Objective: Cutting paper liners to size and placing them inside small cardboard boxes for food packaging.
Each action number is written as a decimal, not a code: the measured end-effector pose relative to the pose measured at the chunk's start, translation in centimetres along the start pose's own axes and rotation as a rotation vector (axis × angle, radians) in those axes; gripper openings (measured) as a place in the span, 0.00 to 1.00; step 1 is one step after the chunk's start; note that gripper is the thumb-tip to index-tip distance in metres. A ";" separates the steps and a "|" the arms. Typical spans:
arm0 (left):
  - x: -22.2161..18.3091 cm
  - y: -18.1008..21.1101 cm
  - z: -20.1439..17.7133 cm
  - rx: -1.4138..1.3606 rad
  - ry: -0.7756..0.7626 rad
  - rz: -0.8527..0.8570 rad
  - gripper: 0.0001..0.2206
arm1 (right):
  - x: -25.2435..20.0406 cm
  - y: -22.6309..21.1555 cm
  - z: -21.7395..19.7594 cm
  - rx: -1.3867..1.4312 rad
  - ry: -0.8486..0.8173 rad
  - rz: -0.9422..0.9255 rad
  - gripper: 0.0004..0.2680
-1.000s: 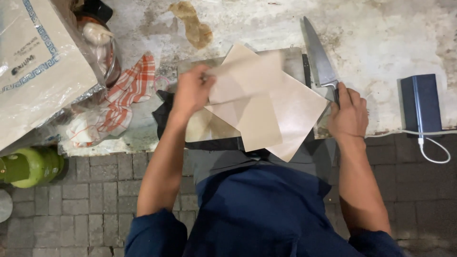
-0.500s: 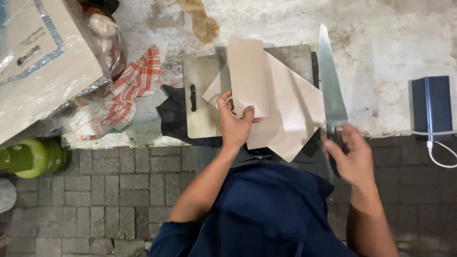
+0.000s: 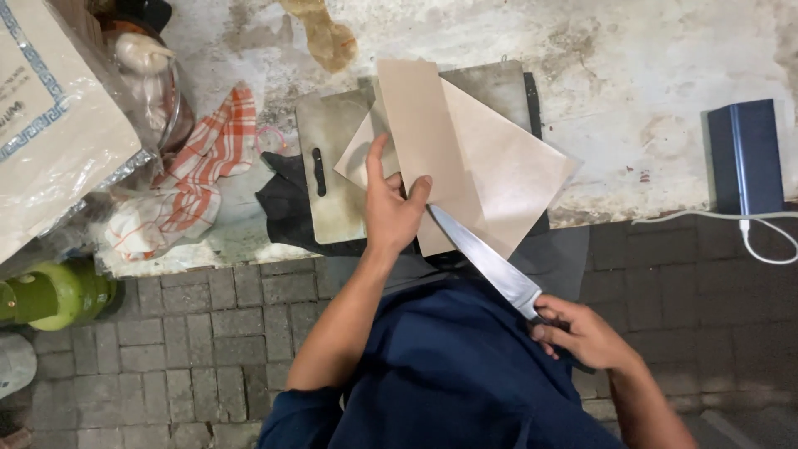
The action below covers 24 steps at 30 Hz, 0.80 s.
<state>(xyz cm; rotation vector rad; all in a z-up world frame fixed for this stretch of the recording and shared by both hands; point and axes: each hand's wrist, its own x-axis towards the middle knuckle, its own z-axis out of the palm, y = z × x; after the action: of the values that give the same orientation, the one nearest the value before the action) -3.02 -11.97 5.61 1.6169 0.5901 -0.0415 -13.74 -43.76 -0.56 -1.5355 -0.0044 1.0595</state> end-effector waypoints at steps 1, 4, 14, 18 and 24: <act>-0.2 -0.4 0.1 0.002 0.001 0.004 0.34 | 0.5 -0.3 0.3 0.000 -0.001 -0.004 0.13; -1.1 -2.0 0.2 0.048 -0.063 0.128 0.27 | 2.3 -0.2 1.2 0.033 -0.068 -0.120 0.10; -0.9 -3.3 0.0 1.004 0.214 0.702 0.33 | 5.9 2.1 2.5 0.263 -0.003 -0.269 0.08; 0.9 -2.2 3.2 0.969 -0.219 0.581 0.33 | 6.8 0.9 3.4 0.201 0.031 -0.309 0.05; 2.9 -4.3 4.5 1.231 -0.362 0.471 0.33 | 8.6 0.0 5.0 0.240 0.069 -0.319 0.03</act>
<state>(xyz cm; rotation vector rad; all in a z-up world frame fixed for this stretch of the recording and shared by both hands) -0.80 -15.10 -0.08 2.8091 -0.2097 -0.4002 -11.76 -35.14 -5.09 -1.3014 -0.0705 0.7255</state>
